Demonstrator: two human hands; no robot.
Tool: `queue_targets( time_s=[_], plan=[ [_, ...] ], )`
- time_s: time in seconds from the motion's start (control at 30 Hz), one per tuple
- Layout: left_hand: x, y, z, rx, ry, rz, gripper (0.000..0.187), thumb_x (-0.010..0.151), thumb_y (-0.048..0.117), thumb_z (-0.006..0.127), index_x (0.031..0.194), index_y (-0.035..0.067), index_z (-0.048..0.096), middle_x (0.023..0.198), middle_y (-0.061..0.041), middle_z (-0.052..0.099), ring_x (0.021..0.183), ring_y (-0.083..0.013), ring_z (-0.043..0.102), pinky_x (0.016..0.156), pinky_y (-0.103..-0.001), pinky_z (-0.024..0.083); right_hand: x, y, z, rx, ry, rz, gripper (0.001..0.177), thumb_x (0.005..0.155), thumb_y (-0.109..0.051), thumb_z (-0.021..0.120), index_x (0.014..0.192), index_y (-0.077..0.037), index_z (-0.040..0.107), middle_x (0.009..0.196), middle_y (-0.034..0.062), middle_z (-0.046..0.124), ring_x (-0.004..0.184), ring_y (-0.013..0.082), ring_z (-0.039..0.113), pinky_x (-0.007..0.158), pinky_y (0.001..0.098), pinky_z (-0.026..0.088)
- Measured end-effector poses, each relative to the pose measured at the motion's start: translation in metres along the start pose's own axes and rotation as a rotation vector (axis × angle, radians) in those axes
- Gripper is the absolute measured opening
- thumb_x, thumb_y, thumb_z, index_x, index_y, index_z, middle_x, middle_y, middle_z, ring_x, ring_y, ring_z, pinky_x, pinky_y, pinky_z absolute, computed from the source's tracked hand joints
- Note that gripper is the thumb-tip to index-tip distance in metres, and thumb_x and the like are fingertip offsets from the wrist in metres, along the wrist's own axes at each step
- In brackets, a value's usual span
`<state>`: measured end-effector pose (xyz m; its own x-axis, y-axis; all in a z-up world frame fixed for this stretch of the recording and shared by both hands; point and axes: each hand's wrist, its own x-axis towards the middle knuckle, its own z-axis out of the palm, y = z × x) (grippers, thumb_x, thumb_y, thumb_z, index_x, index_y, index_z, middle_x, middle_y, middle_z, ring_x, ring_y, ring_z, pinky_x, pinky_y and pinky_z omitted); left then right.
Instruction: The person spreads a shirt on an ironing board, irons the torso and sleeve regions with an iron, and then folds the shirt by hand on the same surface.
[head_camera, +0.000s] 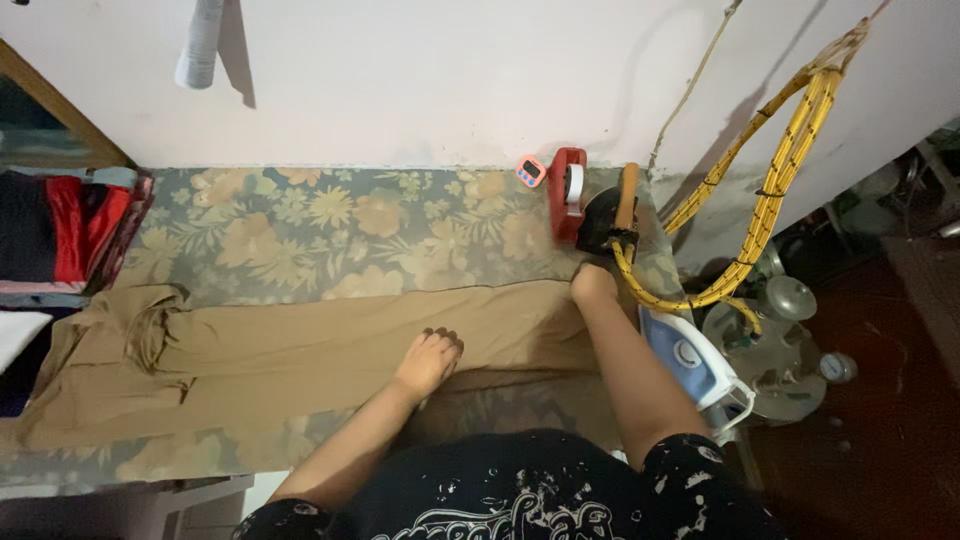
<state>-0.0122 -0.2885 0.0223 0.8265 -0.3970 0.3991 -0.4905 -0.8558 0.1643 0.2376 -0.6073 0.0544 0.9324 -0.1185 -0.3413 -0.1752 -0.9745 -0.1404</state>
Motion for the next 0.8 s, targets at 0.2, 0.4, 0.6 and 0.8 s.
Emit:
queue_targets(
  time_s=[0.2,0.4,0.6,0.8],
  plan=[
    [0.001,0.011,-0.014,-0.097,-0.043,-0.066,0.041,0.082,0.028,0.071,0.117,0.008,0.064,0.116,-0.011,0.063,0.112,-0.0292,0.055,0.091,-0.046,0.041,-0.024,-0.002,-0.009,-0.327,0.307,-0.315,0.025,0.096,-0.01,0.054,0.112,-0.006,0.073,0.121,0.0142,0.068,0.118,0.0345,0.06,0.096,0.0442,0.051],
    [-0.005,0.011,0.011,0.06,-0.07,-0.043,0.028,0.085,0.021,0.066,0.112,0.015,0.065,0.105,-0.004,0.064,0.108,-0.0245,0.057,0.089,-0.045,0.043,-0.012,0.006,-0.016,-0.632,0.496,-0.341,0.026,0.093,-0.019,0.056,0.106,-0.012,0.077,0.119,0.0097,0.07,0.119,0.031,0.058,0.094,0.0434,0.047],
    [-0.027,0.002,0.043,-0.051,-0.024,0.138,0.014,0.09,0.017,0.059,0.103,0.014,0.062,0.102,-0.003,0.061,0.102,-0.0231,0.058,0.09,-0.039,0.044,-0.011,0.015,-0.015,-0.722,0.451,-0.33,0.03,0.101,-0.024,0.049,0.108,-0.019,0.078,0.116,0.0036,0.071,0.118,0.0272,0.059,0.098,0.0447,0.045],
    [-0.025,0.008,0.021,-0.14,-0.13,0.062,0.013,0.091,0.018,0.059,0.103,0.014,0.063,0.101,-0.006,0.062,0.102,-0.0283,0.059,0.088,-0.044,0.046,-0.008,0.028,0.0,-0.696,0.513,-0.404,0.029,0.1,-0.026,0.048,0.107,-0.018,0.075,0.111,0.0061,0.07,0.114,0.0296,0.06,0.092,0.0483,0.045]
  ],
)
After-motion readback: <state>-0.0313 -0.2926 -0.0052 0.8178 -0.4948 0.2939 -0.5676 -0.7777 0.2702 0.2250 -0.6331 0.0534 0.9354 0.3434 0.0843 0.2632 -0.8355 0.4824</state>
